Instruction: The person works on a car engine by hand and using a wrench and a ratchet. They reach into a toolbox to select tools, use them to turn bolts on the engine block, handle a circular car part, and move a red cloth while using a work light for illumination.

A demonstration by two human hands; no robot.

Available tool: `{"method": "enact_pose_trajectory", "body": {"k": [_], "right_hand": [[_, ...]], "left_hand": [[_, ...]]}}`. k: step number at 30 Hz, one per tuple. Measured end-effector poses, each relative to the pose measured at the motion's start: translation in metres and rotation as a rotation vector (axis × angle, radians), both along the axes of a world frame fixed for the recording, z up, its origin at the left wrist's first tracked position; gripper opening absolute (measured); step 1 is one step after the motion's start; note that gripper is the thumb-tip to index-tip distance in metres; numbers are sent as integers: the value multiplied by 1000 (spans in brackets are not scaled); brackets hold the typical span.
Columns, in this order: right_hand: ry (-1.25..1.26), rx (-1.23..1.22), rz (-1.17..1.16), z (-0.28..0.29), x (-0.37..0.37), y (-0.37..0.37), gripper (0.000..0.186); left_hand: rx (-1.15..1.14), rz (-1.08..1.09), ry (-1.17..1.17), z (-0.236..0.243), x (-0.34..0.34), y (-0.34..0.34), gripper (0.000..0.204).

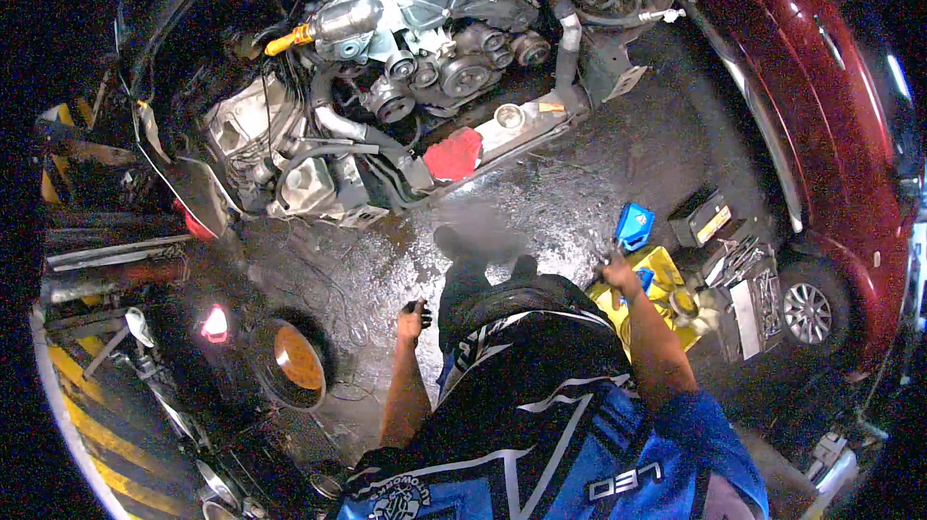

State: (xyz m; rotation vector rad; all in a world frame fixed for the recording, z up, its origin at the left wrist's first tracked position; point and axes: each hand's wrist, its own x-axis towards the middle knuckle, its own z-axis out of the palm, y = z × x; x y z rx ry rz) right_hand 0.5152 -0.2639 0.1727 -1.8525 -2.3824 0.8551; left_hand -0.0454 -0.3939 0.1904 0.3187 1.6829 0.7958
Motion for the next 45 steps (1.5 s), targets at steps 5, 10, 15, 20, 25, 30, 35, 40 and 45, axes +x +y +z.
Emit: {"method": "enact_pose_trajectory", "body": {"k": [5, 10, 15, 20, 25, 30, 35, 40, 45], "right_hand": [[-22, -730, -239, 34, -24, -39, 56], [68, -602, -369, 78, -22, -38, 43], [2, -512, -311, 69, -43, 5, 43], [-86, -299, 84, 101, -98, 41, 48], [-94, -370, 258, 119, -137, 53, 40], [-160, -491, 135, 94, -112, 52, 57], [-295, -438, 143, 122, -116, 40, 62], [-378, -526, 146, 128, -111, 43, 57], [-291, -468, 141, 115, -105, 48, 50]], "left_hand": [[-147, 120, -63, -32, 15, -97, 36], [-260, 118, -97, -59, 46, -156, 35], [-223, 133, -86, -74, 45, -146, 36], [-122, 193, -47, -76, 33, -93, 38], [7, 282, -2, -78, 15, -68, 42], [-2, 343, -2, -85, 18, -82, 42], [-163, 348, 3, -116, 37, -127, 37], [-212, 359, -49, -137, 54, -158, 37], [-192, 355, -43, -143, 60, -156, 36]]}}
